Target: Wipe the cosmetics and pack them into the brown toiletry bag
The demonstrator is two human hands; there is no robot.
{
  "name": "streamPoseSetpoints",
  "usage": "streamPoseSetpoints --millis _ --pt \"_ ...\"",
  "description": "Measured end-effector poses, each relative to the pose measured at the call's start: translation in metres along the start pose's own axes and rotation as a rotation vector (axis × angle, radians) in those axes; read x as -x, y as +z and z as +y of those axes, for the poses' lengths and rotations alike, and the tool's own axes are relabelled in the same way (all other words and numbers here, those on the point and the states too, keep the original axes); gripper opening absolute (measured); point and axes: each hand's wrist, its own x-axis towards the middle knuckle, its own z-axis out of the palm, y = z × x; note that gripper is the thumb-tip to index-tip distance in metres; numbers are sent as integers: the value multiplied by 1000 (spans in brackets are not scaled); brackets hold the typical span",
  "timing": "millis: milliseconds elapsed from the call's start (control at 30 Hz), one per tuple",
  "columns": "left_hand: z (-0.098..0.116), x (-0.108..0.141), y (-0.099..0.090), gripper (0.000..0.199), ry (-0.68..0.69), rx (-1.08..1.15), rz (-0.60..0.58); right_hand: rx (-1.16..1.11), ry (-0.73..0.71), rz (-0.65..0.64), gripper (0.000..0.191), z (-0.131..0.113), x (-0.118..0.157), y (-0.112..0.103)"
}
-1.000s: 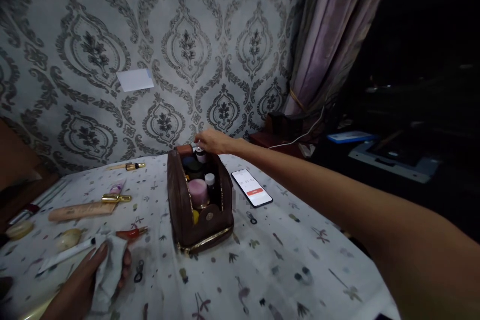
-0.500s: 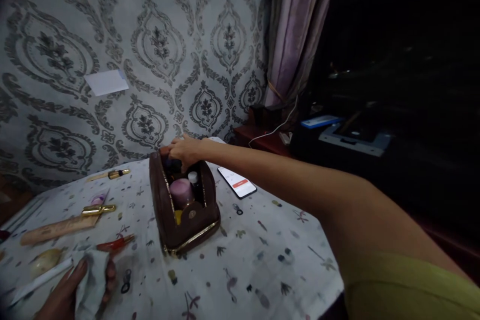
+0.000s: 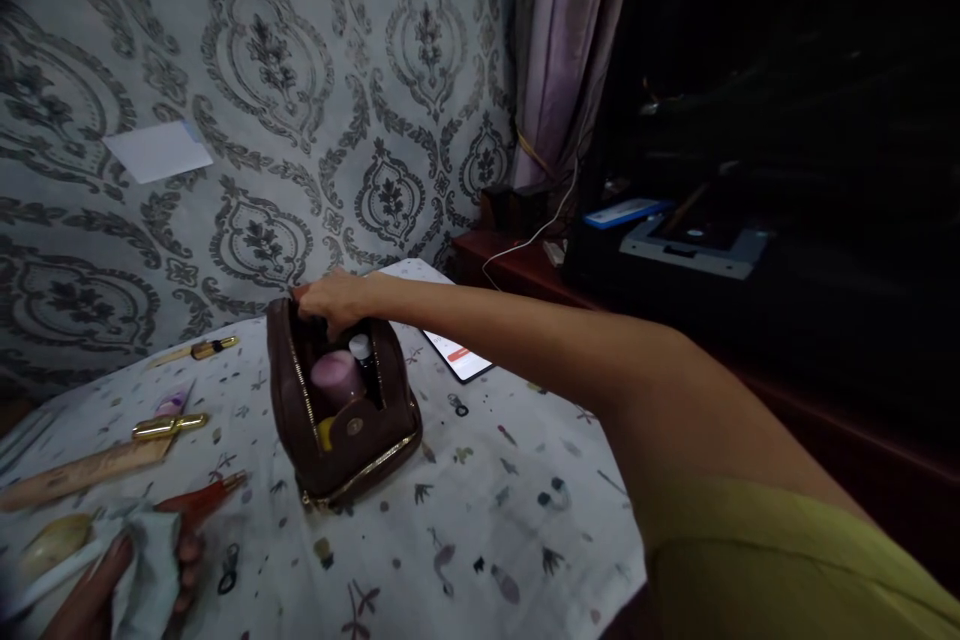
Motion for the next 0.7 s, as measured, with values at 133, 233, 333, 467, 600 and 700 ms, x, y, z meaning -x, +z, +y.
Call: streamPoseSetpoints --millis 133,233,333,467,600,700 --pt "7 10 11 58 -8 -48 -36 2 13 -6 36 -1 -3 0" --pt "8 15 15 62 -2 -28 -7 0 25 -12 38 -2 -5 -1" --pt "5 11 10 63 8 0 -11 -32 30 -25 40 -3 -7 -2" --pt "0 6 1 55 59 -43 -111 -109 -22 16 41 3 -10 1" --pt "-7 11 7 54 179 -42 -84 -194 -109 123 29 13 -15 5" --pt "-8 14 11 54 216 -54 -80 -214 -105 151 31 18 -17 6"
